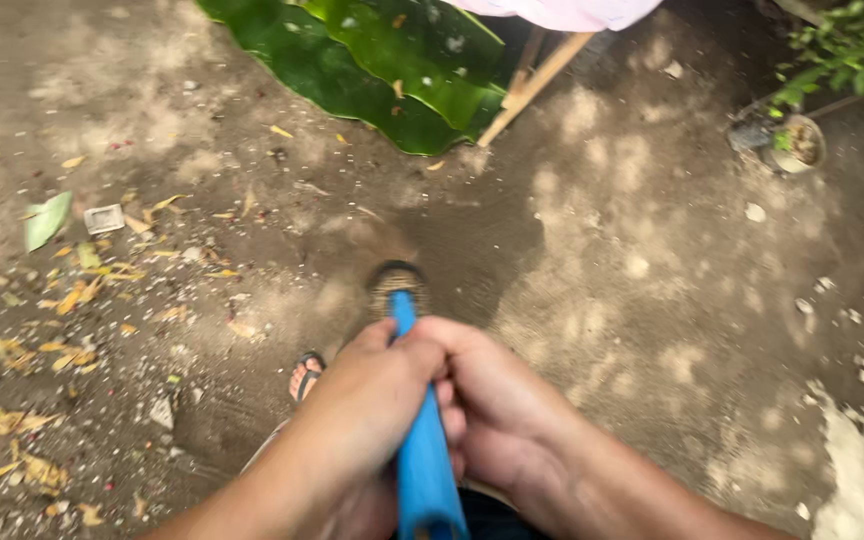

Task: The person sweeps leaves and dirt across the outdoor ground using a broom.

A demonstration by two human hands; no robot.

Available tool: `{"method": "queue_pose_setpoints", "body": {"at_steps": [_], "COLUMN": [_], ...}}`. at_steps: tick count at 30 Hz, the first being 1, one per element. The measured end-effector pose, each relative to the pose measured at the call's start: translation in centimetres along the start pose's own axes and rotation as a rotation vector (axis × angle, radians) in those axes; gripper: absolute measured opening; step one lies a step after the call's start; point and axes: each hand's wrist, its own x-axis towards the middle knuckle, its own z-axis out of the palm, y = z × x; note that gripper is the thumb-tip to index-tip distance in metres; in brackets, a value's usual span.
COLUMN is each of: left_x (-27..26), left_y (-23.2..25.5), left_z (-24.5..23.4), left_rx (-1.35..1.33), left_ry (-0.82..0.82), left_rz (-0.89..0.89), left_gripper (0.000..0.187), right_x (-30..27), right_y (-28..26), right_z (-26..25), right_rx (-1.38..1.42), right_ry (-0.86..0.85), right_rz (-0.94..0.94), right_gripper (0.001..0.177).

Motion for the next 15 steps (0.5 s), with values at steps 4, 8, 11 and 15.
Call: {"method": "queue_pose_setpoints", "body": {"at_steps": [4, 8, 11, 15], "left_x": [7.2, 12.9, 11.7, 8.3], "left_y": [0.4, 1.4, 3.0, 6.3], "left_z": [2.2, 3.6, 2.5, 5.5], "left_rx": [-0.069, -0.165, -0.289, -0.318], "left_ry": [-0.246, -0.142, 0.089, 0.365], "left_rz": [-0.028, -0.032, 0.240, 0.207], "left_gripper": [0.009, 0.010, 0.008, 0.015], "right_x": [3.1, 8.7, 12.3, 11.9], "right_y": [-3.5, -8.0, -9.0, -11.5], "right_z": [-4.8, -6.9, -4.5, -1.4], "right_rx": [0.054, -0.040, -0.239, -0.361], "right_ry": [0.150, 0.189, 0.023, -0.154], "right_rz": [-0.104, -0.094, -0.009, 0.173], "right_gripper": [0.035, 0.033, 0.031, 0.041]}}
